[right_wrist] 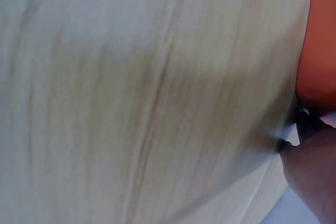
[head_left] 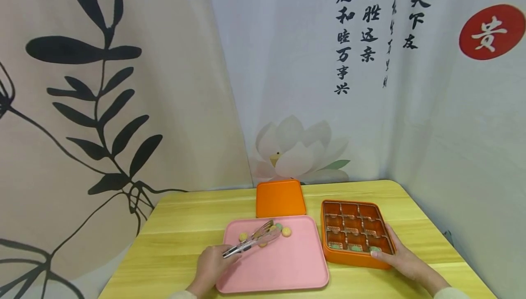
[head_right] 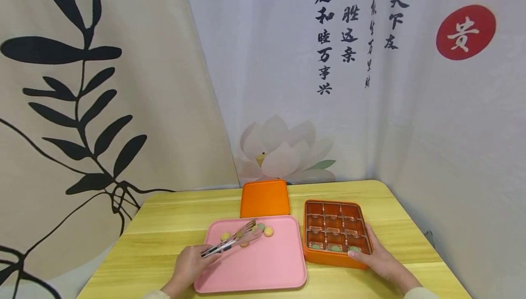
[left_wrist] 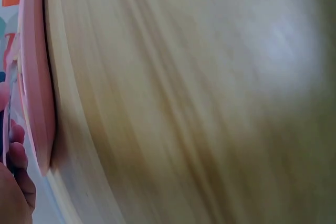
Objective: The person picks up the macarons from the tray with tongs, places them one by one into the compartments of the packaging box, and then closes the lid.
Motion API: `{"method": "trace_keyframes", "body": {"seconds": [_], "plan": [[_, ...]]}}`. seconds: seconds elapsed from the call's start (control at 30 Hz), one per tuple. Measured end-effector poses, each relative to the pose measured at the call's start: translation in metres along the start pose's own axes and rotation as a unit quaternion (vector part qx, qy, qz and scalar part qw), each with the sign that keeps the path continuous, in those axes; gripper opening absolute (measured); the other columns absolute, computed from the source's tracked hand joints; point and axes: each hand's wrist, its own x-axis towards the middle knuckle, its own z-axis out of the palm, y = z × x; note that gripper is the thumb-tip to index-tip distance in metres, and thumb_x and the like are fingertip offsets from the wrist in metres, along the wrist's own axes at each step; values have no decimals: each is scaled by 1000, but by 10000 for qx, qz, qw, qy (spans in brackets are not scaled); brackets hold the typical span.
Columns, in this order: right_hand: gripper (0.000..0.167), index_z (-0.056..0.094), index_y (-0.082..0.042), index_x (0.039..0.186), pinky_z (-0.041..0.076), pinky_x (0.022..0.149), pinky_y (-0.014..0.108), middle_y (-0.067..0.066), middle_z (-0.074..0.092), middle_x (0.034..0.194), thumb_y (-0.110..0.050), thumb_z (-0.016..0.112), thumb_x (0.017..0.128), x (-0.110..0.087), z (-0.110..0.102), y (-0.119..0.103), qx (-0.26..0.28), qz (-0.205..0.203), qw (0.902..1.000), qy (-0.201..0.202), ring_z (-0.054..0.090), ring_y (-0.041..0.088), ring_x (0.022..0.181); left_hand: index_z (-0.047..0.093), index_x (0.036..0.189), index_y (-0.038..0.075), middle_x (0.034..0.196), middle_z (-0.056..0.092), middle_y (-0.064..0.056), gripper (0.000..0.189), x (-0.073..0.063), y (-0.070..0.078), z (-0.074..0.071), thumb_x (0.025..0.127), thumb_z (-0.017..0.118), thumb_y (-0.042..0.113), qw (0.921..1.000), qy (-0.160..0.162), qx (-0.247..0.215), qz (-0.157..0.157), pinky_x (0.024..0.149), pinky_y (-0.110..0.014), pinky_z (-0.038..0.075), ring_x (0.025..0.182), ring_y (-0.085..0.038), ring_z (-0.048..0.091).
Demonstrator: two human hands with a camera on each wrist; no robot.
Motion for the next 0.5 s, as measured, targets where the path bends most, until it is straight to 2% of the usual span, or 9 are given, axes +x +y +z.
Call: {"method": "trace_keyframes", "body": {"seconds": [0.23, 0.5], "plan": [[107, -23, -8, 153, 36, 103, 59, 42, 5, 153, -32, 64, 97, 2, 0, 0, -60, 67, 10000, 2, 31, 55, 135, 79, 85, 19, 61, 59, 16, 24, -1, 2, 0, 77, 82, 42, 9995, 153, 281, -29, 49, -23, 36, 52, -3, 41], [107, -23, -8, 153, 36, 103, 57, 42, 5, 153, -32, 64, 97, 2, -1, 1, -86, 39, 10000, 14, 31, 55, 135, 79, 80, 20, 56, 53, 18, 20, -3, -3, 0, 78, 83, 40, 9997, 185, 118, -134, 47, -22, 33, 49, -3, 40]]}}
